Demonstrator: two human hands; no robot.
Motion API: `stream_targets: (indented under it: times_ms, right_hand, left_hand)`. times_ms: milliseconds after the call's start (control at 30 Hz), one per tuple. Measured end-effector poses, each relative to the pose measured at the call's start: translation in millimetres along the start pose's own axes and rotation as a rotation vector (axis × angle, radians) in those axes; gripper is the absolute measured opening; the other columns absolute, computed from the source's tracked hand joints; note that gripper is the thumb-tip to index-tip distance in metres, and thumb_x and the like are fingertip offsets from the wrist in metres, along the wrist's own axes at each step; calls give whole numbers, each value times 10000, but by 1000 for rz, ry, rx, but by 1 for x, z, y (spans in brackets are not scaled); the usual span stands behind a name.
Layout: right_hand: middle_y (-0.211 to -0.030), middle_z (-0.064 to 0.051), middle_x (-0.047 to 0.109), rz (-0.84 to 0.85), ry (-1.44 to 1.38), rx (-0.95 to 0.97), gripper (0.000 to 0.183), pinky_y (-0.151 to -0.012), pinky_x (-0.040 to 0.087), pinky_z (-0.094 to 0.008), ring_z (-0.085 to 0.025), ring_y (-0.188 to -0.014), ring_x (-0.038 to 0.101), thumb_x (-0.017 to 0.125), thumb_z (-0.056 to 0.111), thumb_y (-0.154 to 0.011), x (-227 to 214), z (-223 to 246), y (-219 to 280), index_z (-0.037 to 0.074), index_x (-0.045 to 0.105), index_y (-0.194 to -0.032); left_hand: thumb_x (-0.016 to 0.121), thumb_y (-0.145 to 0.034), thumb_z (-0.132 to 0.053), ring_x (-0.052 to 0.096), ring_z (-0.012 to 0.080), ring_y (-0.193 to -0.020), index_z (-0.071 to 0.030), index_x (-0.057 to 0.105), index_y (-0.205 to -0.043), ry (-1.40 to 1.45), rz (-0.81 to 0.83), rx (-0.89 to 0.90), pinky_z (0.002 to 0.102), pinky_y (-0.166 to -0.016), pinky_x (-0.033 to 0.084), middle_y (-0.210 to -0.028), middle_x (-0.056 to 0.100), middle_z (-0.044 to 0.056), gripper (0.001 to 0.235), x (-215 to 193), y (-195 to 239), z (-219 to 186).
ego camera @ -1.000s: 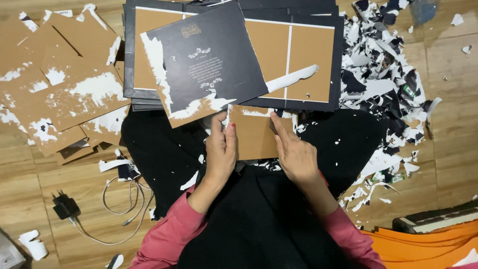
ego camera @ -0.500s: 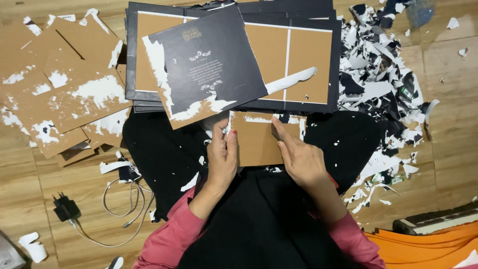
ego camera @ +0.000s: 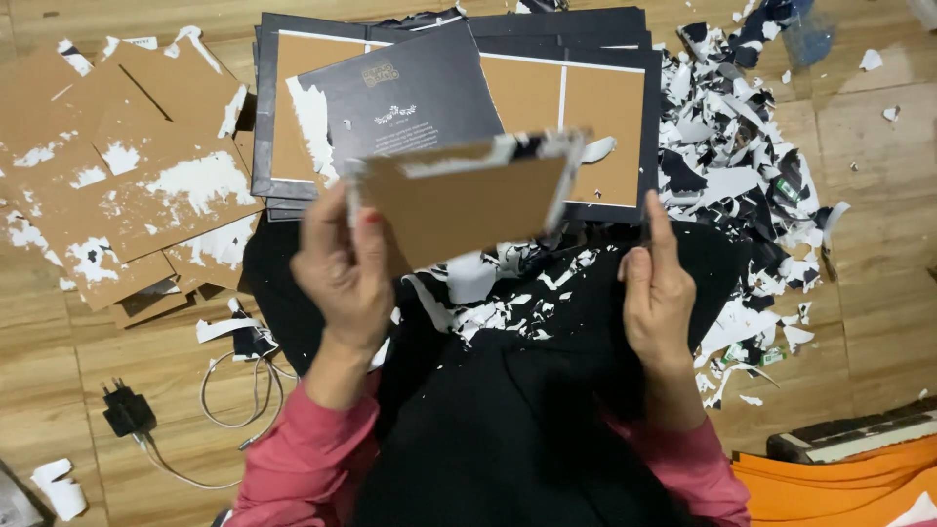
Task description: Trimming and cutting printed cardboard sheets using a utility knife
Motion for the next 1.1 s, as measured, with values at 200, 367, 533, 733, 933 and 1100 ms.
stream_targets:
  times_ms: [200, 367, 533, 733, 933, 1100]
  right_hand:
    - [-619, -110, 559, -26, 1, 72, 467, -596, 446, -390, -292, -557, 535, 348, 177, -952, 8, -15, 10, 133, 330, -1417]
    - [-795, -203, 620, 134, 2, 105, 491, -622, 470, -474, -402, -700, 595, 374, 169, -917, 28, 0, 20, 158, 314, -1405]
    - [-986, -247, 623, 286, 24, 104, 502, -655, 482, -506, -452, -785, 599, 364, 210, -905, 44, -6, 24, 178, 291, -1401]
    - [-901, -160, 662, 397, 149, 5, 527, -569, 506, -452, -384, -705, 629, 413, 304, -881, 65, -5, 28, 246, 312, -1395]
    - [-978, -150, 649, 442, 146, -47, 524, -568, 517, -456, -373, -727, 638, 426, 289, -880, 75, 2, 23, 240, 316, -1390]
    - [-738, -176, 653, 250, -199, 74, 574, -449, 493, -356, -302, -557, 611, 546, 195, -858, 79, -8, 30, 111, 317, -1378]
  left_hand:
    - [674, -729, -19, 589, 188, -541, -124, 737, -837, -237, 76, 712, 264, -517, 478, -765, 677, 51, 163, 7, -24, -27]
    - [713, -722, -281, 457, 231, -921, -194, 564, -1114, -540, 590, 630, 390, -779, 321, -1046, 546, 52, 429, 56, 33, 49]
    - [740, -704, -338, 289, 348, -1280, -156, 366, -1356, -612, 900, 336, 555, -1051, 123, -1371, 367, 152, 773, 56, 27, 59]
    - [828, -571, -220, 202, 356, -1328, -146, 265, -1403, -685, 930, 253, 604, -1037, 39, -1446, 236, 162, 1007, 54, 16, 62]
    - [805, -581, -289, 102, 326, -1360, -182, 194, -1427, -756, 966, 244, 597, -1050, -6, -1481, 140, 127, 1048, 58, 22, 75]
    - [801, -620, -307, 133, 356, -1345, -149, 211, -1423, -822, 873, 252, 619, -1034, 49, -1470, 153, 155, 1008, 64, 32, 71]
Point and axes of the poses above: each hand's wrist, its own y-axis away from the middle knuckle, its own x-axis out of the palm, z = x × y, the point moved 1 cm from there along -y, towards the middle knuckle
